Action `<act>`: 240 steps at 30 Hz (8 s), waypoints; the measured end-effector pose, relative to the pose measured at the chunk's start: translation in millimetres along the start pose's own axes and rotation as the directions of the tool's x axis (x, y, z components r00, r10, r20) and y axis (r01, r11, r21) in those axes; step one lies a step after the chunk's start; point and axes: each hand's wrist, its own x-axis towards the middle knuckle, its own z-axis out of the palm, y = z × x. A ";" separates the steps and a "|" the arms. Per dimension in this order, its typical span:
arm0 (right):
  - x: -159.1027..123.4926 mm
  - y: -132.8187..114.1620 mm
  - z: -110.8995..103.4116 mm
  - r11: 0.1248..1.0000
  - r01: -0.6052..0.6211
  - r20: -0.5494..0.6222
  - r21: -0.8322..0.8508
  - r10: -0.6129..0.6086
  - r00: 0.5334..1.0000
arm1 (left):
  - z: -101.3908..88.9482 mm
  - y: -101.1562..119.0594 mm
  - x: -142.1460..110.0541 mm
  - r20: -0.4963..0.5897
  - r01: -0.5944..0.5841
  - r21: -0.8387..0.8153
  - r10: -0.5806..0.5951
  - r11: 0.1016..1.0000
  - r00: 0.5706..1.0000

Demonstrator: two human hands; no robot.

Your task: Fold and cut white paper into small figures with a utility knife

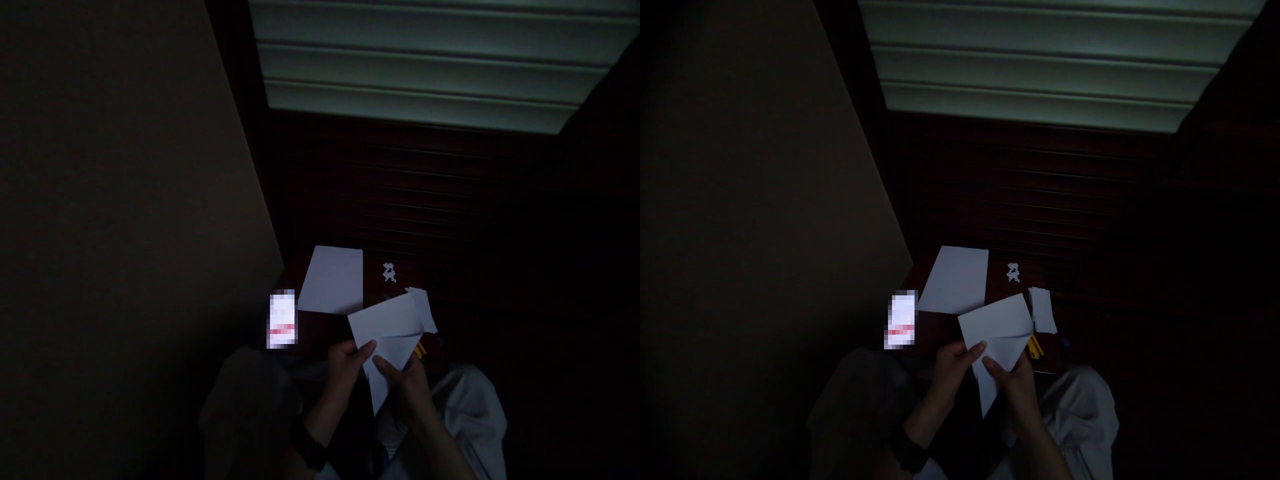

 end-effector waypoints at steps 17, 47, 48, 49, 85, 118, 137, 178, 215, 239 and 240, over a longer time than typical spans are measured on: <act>-2.1 0.5 -3.3 0.997 -0.081 0.127 0.017 0.078 0.989 | 3.8 15.5 -1.3 -0.004 -0.052 -0.224 0.052 0.973 0.999; 8.3 -5.2 -7.7 0.986 -0.108 0.164 -0.127 0.128 0.978 | -10.5 17.4 9.0 0.052 -0.034 0.117 0.028 0.993 0.998; 8.9 -5.2 -7.8 0.984 -0.103 0.170 -0.145 0.127 0.977 | -8.8 17.8 8.3 0.062 -0.036 0.113 0.030 0.993 0.998; 9.4 -4.8 -8.2 0.982 -0.098 0.176 -0.162 0.126 0.976 | -7.1 18.7 7.8 0.067 -0.043 0.108 0.036 0.993 0.997; 12.4 -18.2 0.8 0.981 0.071 -0.107 -0.181 -0.091 0.990 | 2.5 8.5 3.3 -0.048 -0.075 0.063 0.078 0.995 0.996; 4.3 -28.6 5.0 0.971 0.094 -0.067 -0.220 -0.111 0.992 | -0.2 25.7 -6.3 0.026 -0.049 0.031 0.048 0.998 0.998; 4.0 -28.2 7.1 0.965 0.113 -0.118 -0.235 -0.144 0.982 | 1.3 30.0 -6.8 0.039 -0.034 0.046 0.032 0.998 0.999; -6.9 -28.4 3.7 0.991 -0.031 0.154 -0.126 0.051 0.987 | 1.4 35.7 11.4 0.038 -0.023 0.116 0.019 0.993 0.999; -3.6 -31.2 -1.5 0.953 0.020 0.230 -0.303 0.053 0.972 | 2.7 47.1 13.6 0.004 -0.030 0.142 0.029 0.989 1.000; -2.7 -31.4 -1.2 0.965 -0.040 0.202 -0.260 0.095 0.975 | -1.8 35.2 10.2 0.127 0.000 0.180 -0.023 0.984 0.992; -2.3 -30.8 -1.3 0.967 -0.049 0.208 -0.249 0.102 0.973 | -1.3 35.7 10.3 0.121 0.003 0.178 -0.025 0.984 0.992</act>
